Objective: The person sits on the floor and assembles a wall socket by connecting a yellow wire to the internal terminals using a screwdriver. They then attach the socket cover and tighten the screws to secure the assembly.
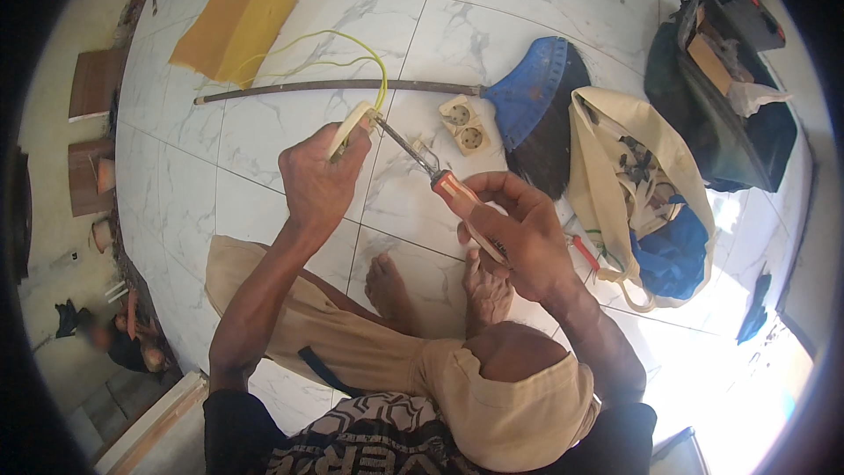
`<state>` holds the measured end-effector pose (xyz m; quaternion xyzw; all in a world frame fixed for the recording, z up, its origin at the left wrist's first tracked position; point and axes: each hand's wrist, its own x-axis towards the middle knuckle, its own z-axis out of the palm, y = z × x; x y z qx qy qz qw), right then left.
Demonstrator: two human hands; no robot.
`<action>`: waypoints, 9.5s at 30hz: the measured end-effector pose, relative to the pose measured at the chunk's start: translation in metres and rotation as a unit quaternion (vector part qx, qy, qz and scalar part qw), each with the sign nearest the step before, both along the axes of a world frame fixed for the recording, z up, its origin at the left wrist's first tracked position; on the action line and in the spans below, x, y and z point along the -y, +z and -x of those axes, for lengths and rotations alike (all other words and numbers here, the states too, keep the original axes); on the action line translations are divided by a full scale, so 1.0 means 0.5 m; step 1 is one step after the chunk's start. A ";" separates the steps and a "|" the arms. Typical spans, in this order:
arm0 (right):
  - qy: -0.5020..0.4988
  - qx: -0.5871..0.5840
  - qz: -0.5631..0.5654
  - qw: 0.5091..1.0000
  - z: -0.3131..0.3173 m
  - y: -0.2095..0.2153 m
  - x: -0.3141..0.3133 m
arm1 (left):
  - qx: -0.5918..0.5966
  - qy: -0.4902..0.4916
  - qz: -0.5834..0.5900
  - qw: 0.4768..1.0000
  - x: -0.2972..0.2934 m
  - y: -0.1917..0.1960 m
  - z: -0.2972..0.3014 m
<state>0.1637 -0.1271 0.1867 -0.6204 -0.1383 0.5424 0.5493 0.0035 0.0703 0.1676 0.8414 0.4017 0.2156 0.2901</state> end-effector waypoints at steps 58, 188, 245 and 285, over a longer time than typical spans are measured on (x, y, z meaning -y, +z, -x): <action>0.041 0.015 -0.023 0.999 -0.004 -0.004 -0.021 | 0.010 -0.015 -0.053 0.998 -0.008 -0.007 -0.002; 0.025 0.356 -0.074 0.931 -0.024 0.015 0.025 | -0.139 -0.097 -0.005 0.985 0.002 0.040 -0.052; 0.138 0.625 -0.129 0.757 -0.005 -0.060 0.042 | -0.073 -0.119 -0.037 0.989 0.025 -0.016 -0.038; 0.059 0.192 -0.044 0.979 -0.014 0.001 0.005 | -0.057 -0.108 0.056 0.991 -0.002 0.009 -0.004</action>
